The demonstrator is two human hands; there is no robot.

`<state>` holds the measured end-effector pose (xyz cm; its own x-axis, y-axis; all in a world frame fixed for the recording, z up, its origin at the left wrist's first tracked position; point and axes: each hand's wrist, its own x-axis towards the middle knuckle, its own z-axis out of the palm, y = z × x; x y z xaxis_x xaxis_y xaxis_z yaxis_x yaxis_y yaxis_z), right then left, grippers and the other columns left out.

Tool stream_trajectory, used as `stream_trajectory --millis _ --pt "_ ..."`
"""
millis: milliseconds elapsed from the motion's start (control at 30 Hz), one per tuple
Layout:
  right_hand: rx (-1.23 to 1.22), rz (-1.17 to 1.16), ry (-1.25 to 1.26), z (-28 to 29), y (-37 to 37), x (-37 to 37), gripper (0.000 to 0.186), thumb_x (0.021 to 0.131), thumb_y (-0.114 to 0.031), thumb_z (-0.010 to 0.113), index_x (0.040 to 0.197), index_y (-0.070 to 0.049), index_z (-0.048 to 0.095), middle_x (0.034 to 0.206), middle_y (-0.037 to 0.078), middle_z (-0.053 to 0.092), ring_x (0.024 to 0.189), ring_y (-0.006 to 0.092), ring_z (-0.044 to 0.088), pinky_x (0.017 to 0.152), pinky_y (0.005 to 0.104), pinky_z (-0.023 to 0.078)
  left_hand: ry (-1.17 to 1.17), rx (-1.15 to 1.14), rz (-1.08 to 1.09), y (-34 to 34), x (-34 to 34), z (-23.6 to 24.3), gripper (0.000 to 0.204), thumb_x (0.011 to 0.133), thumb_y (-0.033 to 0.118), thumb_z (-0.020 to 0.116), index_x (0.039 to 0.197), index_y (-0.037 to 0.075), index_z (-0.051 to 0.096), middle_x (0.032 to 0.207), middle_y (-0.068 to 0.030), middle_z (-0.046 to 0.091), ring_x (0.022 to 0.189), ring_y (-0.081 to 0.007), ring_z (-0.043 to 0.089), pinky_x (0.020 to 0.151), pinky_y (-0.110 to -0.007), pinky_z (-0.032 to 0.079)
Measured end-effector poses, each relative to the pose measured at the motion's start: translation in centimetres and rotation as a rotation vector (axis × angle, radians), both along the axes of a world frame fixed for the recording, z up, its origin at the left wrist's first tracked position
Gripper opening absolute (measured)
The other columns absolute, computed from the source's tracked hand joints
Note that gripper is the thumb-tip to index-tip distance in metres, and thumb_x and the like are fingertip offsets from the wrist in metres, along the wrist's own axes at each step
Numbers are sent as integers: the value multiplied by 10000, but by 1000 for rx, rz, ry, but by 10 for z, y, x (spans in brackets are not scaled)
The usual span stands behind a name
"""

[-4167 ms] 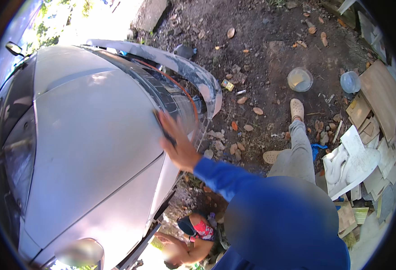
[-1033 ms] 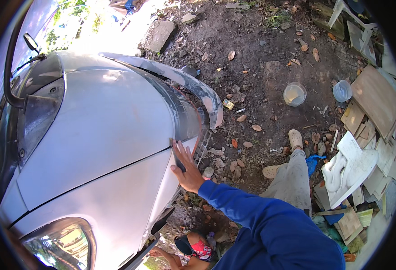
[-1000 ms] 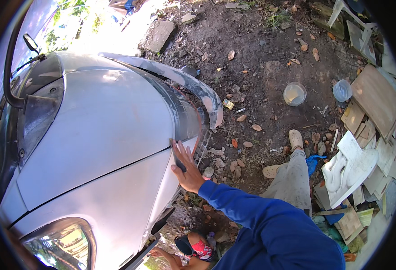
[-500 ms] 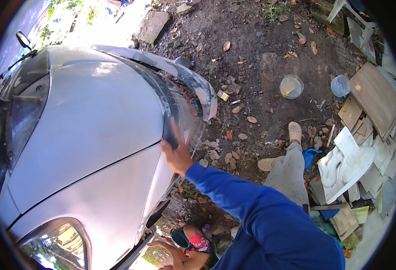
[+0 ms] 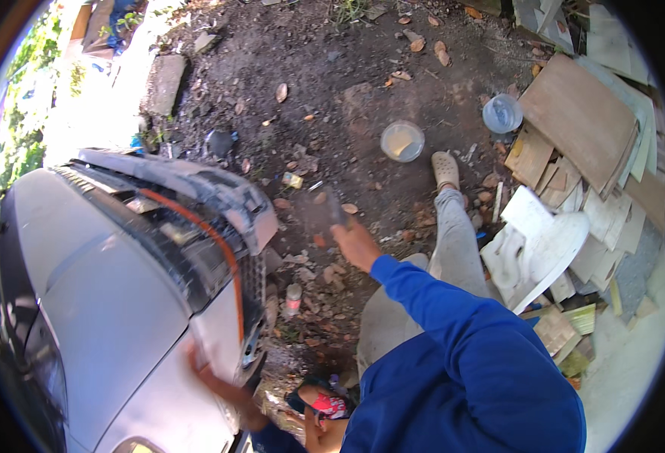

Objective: The person sands the hood of a white car using a sanding block. They walk around the cluttered yard to retrieve more sandpaper sheets from a pile and a drawer, then return to the car to continue sanding the surface.

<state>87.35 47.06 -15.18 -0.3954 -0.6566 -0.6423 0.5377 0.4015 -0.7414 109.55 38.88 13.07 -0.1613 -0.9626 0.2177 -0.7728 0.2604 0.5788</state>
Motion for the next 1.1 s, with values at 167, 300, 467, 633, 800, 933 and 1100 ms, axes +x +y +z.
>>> stream_trajectory --millis 167,300,467,633,800,933,1100 --pt "414 108 246 -156 73 -134 391 943 -305 510 1136 15 624 1016 290 666 1003 483 601 884 536 462 154 910 -220 53 -142 -268 337 1002 136 582 1306 -9 586 1270 -120 615 1143 -201 590 964 -323 481" --pt "541 363 415 -260 91 -213 409 921 -225 513 1239 24 578 999 309 672 957 490 626 861 556 483 209 1255 -92 53 -256 -458 373 1018 211 573 1323 -4 569 1228 -113 640 1106 -186 613 937 -321 495" --pt "480 450 472 -348 30 -257 475 915 -133 512 1368 6 485 1011 306 678 970 482 644 857 554 501 239 1342 52 36 -352 -656 355 1001 209 534 1291 6 558 1035 -52 622 903 -144 591 766 -318 507" --pt "494 537 497 -477 6 -257 443 941 -110 502 1364 19 478 1251 304 600 1172 459 576 974 525 455 175 1274 234 36 -391 -814 328 936 133 498 1156 -59 649 1178 -247 671 1096 -370 637 879 -433 483" --pt "598 677 416 -528 -17 -248 300 926 -112 490 1169 43 573 1157 326 630 1117 488 590 944 538 468 -111 1238 233 21 -382 -857 313 925 119 494 1081 -56 702 1133 -299 680 1073 -426 650 899 -488 477" --pt "606 692 578 -507 -13 -254 276 947 -134 479 1117 40 610 1134 299 644 1101 481 599 942 534 479 -261 1142 7 14 -388 -819 354 993 183 442 1044 -40 713 1096 -288 691 1038 -435 658 914 -513 478" --pt "645 397 427 -407 21 -275 302 916 -78 550 1187 48 593 1123 254 655 1015 391 662 799 484 571 166 1538 93 15 -382 -664 415 1018 311 526 1271 -13 588 963 -181 696 944 -314 666 875 -422 510"
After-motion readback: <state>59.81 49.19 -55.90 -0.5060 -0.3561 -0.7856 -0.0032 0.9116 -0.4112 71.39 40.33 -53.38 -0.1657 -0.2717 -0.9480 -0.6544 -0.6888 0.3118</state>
